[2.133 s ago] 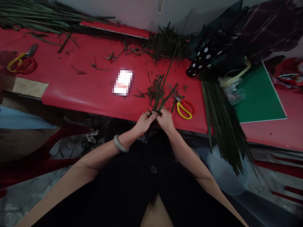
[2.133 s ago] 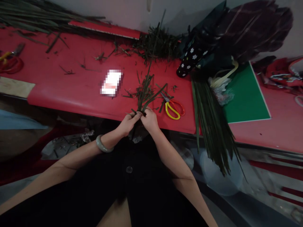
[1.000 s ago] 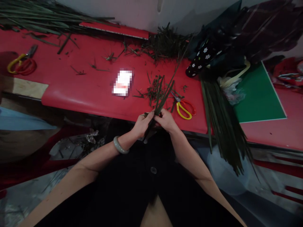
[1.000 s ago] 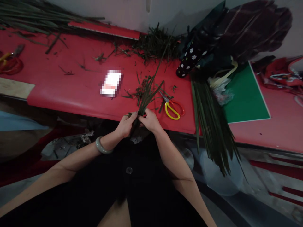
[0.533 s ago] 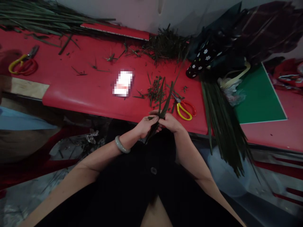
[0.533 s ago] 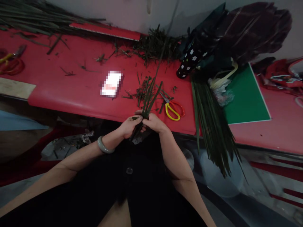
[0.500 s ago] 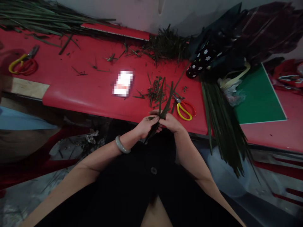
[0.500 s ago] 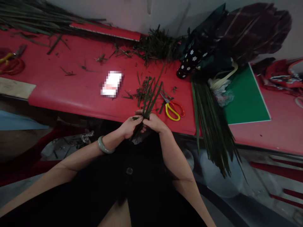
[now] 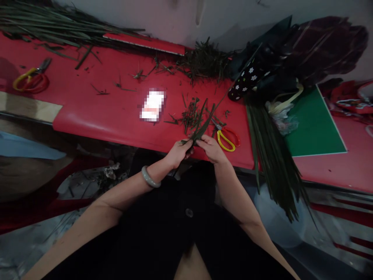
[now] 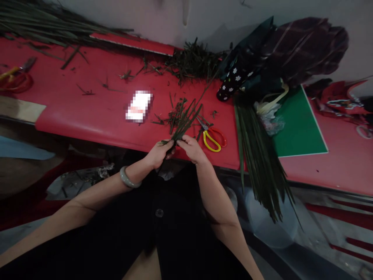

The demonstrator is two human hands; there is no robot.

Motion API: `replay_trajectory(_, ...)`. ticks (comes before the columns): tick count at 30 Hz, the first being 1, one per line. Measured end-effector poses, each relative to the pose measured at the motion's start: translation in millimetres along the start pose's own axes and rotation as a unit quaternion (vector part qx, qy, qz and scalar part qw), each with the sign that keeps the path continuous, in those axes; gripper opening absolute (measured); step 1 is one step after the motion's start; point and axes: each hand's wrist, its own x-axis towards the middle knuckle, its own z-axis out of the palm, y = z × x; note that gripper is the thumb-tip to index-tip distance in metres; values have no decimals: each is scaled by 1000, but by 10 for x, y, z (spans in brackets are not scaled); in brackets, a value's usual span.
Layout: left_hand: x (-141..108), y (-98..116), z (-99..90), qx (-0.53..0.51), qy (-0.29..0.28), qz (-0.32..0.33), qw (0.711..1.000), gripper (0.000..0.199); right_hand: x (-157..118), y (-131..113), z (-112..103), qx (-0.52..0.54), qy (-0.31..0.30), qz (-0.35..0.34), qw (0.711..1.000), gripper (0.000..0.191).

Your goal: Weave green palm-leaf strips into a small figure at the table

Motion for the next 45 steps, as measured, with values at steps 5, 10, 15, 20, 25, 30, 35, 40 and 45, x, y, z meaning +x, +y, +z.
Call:
replay_trajectory(5,33,-81,-15,61,69,71,993,33,60,77,116,17,182,-18,983,16)
replay_trajectory(10,116,-158,-71,71,128,132,980,31,-30,66,233,-82,236,-81,965,20)
replay_trajectory(15,101,-102,-128,210,78,163,961,29,-104,-63,290,-325,171,-206,907,20)
replay_trajectory(20,29,-53,-198,456,46,196,867,28,-74,-226,304,-538,106,-132,826,29)
replay_trajectory(25,0,-47,-260,591,52,186,783,21,-58,-415,348,-667,15,-29,745,35)
replay_trajectory(30,-2,-66,-280,608,66,168,773,18,-24,-527,379,-696,-36,7,717,34)
replay_trajectory(35,17,-59,-333,570,43,199,796,16,35,-505,369,-657,-58,-32,751,39)
replay_trajectory(40,30,-91,-392,588,74,213,777,25,75,-472,378,-657,-55,-19,752,39)
replay_trajectory(45,0,-84,-374,539,139,203,805,40,65,-528,423,-673,-33,-8,739,35)
